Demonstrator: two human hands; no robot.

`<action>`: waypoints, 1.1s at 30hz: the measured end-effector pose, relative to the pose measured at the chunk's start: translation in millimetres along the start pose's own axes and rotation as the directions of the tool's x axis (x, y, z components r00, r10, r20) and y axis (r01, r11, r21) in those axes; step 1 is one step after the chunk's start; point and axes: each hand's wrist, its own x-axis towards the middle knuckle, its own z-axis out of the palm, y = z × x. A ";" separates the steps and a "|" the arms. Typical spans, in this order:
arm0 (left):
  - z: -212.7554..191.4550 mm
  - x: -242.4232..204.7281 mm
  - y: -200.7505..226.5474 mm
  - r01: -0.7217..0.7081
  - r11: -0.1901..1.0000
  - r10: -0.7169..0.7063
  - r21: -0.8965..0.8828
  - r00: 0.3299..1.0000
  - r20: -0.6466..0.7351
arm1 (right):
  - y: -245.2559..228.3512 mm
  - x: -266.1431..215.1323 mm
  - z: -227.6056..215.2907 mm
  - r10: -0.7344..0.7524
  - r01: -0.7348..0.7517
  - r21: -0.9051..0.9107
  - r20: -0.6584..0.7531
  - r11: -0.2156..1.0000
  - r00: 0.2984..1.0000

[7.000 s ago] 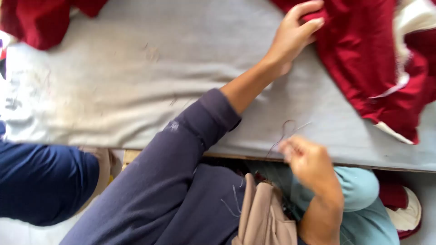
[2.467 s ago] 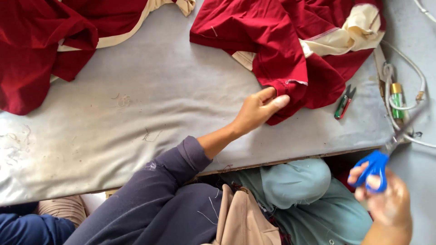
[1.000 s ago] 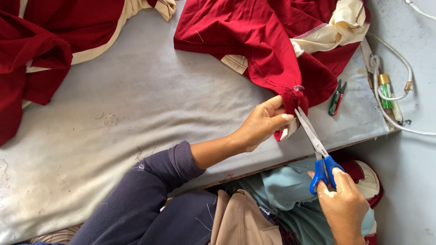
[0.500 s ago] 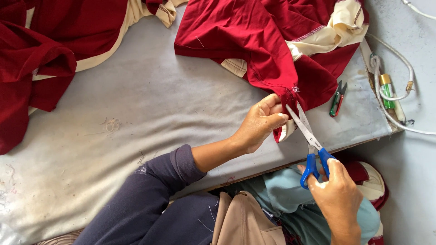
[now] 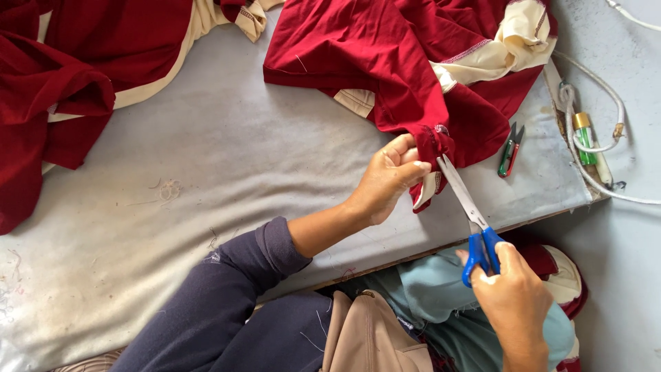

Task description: The person uses blue-handled scissors to cut a piece of red fabric with a white border. They hold the fabric with their left hand and carefully snip along the edge, removing a strip of material.

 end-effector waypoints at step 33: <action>11.0 -3.1 6.7 0.047 0.998 -0.051 -0.037 0.993 -0.106 | -11.7 9.9 5.4 -0.051 0.053 0.015 -0.098 0.998 0.994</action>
